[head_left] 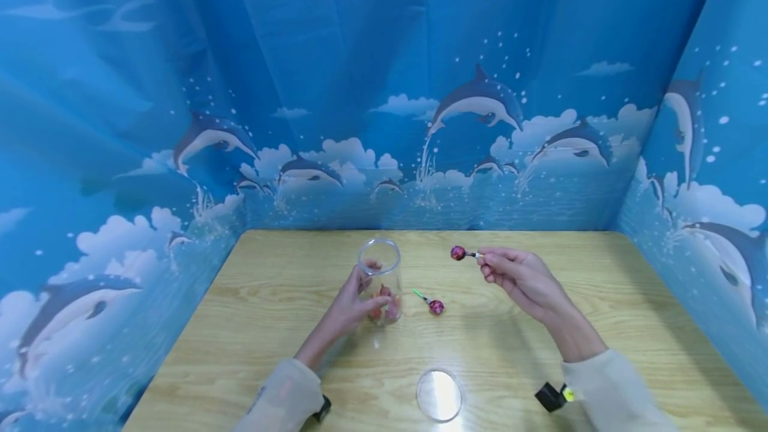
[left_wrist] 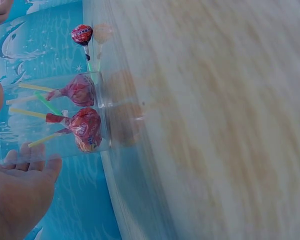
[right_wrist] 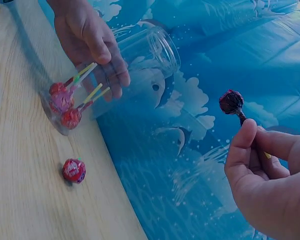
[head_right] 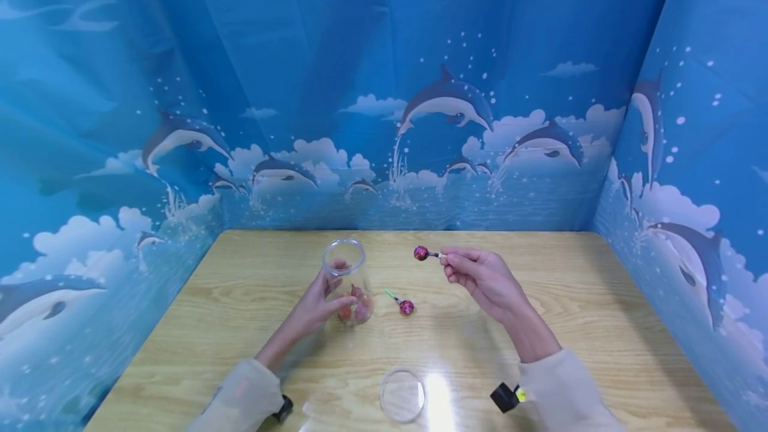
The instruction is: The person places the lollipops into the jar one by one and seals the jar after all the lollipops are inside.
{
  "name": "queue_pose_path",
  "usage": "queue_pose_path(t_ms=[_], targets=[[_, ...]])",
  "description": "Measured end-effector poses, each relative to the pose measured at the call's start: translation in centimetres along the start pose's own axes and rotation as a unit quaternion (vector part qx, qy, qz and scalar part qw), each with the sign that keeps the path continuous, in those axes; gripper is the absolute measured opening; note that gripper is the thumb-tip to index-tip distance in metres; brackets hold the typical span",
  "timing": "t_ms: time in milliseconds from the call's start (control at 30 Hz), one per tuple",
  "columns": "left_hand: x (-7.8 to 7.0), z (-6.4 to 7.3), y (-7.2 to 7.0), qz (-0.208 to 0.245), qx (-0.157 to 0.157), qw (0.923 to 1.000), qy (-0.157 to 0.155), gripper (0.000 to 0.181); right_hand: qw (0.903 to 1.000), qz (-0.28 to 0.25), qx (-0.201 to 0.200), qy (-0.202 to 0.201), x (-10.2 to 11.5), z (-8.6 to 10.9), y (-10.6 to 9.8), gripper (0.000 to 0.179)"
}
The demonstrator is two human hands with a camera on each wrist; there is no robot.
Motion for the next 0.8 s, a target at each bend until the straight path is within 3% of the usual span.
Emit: queue_pose_path(t_ms=[533,800], targets=[[-0.3,-0.1,0.0,-0.004,0.006,0.9999,-0.009,0.066,0.9993,-0.008,0.034,-0.016,0.8,-1.8,3.6,0.019],[-0.3,0.0,0.1,0.002,0.004,0.9998,-0.021,0.066,0.9989,0.008,0.043,-0.017,0.8,-3.3,5.5,0.033]])
Point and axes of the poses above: each hand's wrist, its own z-axis away from the middle knuckle, its own y-axis out of the palm, x = y × z, the point moved 3 cm from there along -z, towards the middle knuckle, and after that the axes turned 6 degrees about y, right-handed, at the moved point
